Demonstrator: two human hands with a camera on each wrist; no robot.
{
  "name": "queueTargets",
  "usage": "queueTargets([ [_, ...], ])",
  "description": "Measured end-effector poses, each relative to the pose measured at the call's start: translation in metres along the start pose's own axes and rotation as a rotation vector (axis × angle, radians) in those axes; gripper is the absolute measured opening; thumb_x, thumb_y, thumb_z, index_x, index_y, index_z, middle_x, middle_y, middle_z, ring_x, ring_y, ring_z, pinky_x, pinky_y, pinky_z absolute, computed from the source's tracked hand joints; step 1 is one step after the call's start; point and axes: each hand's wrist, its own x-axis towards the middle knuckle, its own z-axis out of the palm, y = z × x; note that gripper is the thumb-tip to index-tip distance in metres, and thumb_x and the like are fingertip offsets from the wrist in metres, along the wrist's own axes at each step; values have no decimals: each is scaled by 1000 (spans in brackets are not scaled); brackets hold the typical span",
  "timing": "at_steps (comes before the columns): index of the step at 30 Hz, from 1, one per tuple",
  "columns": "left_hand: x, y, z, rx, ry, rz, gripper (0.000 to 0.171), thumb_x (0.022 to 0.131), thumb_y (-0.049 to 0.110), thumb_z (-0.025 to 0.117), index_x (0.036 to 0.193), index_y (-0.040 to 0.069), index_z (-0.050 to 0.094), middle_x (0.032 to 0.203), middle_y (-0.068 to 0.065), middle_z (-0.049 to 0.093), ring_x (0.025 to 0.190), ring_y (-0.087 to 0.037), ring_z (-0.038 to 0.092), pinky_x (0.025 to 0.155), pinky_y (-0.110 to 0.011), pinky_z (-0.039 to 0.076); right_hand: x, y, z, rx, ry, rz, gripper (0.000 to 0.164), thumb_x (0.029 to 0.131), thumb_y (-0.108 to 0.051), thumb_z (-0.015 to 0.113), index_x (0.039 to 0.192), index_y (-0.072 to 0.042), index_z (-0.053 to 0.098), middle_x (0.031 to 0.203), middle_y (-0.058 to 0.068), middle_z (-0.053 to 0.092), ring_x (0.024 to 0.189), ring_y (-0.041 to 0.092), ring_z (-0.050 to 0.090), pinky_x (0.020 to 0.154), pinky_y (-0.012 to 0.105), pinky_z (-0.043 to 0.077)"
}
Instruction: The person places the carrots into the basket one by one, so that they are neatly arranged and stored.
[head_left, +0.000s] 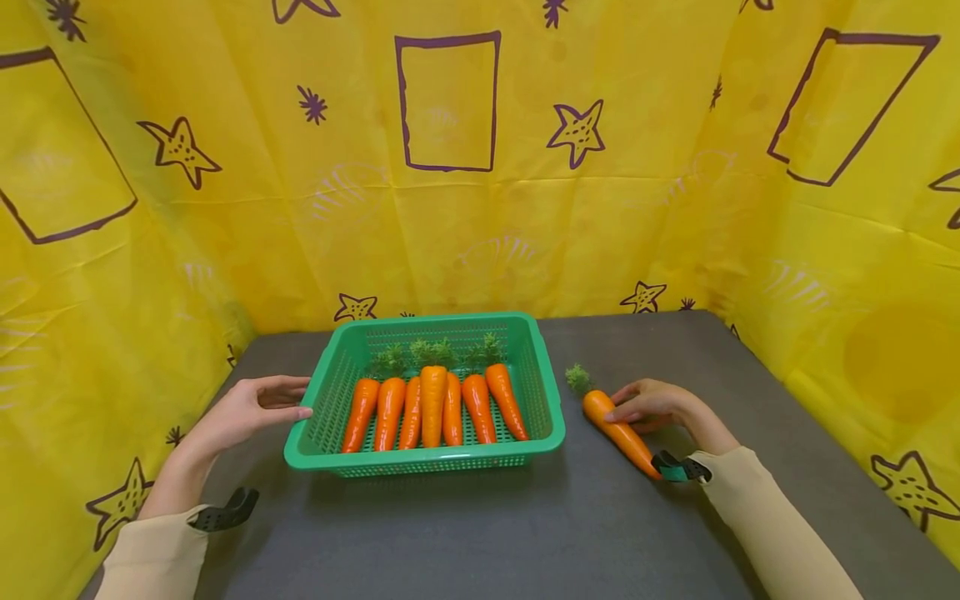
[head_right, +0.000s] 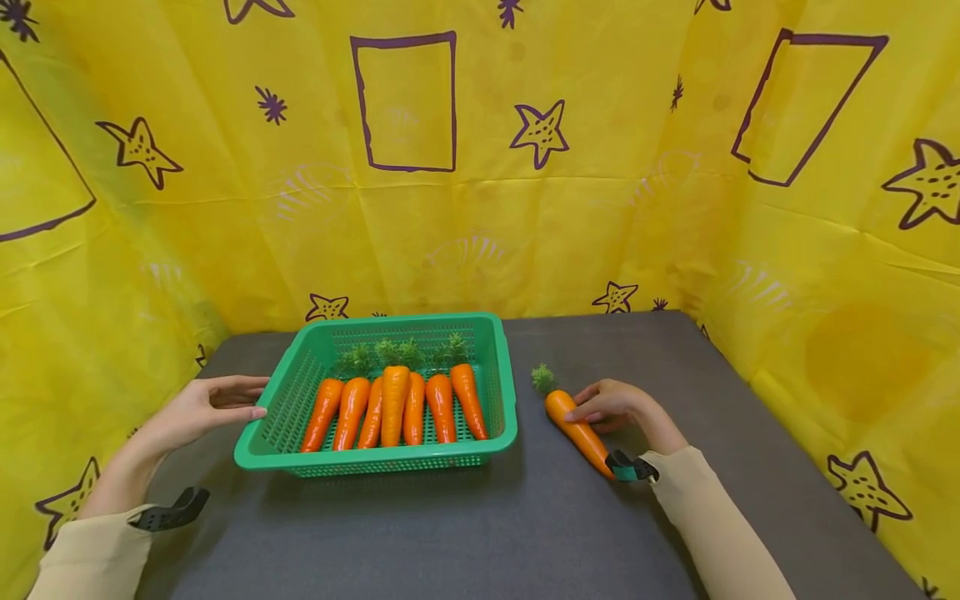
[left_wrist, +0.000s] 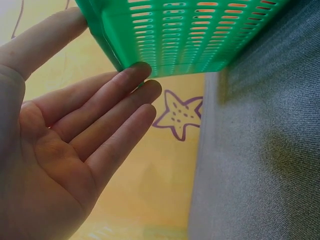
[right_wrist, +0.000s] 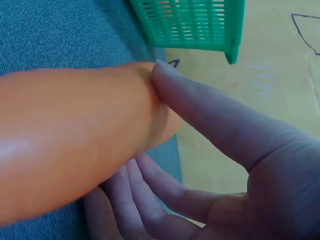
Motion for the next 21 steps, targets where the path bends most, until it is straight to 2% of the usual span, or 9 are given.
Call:
queueTargets([
  [4, 0, 0, 0, -1, -1, 2, 56, 85, 34, 71, 130, 6, 56, 120, -13, 65, 97, 0, 64, 77, -22, 53, -1, -3, 3, -49, 7, 17, 63, 81, -34, 75, 128, 4, 55, 100, 1, 66, 87, 12, 61, 86, 37, 54],
  [14, 0, 0, 0, -6, 4, 5, 57, 84, 33, 72, 130, 5, 55, 120, -14, 65, 96, 1, 64, 77, -22, 53, -1, -5, 5, -12, -3, 22, 58, 84, -30, 72, 126, 6, 55, 96, -1, 66, 85, 11, 59, 87, 37, 54],
  [21, 0, 0, 0, -9, 3, 10, 56, 84, 33, 72, 130, 5, 56, 120, -14, 65, 96, 1, 64, 77, -22, 53, -4, -8, 4, 14, -14, -6, 64, 85, -28, 71, 131, 9, 48, 109, 5, 67, 94, 12, 63, 88, 40, 53],
])
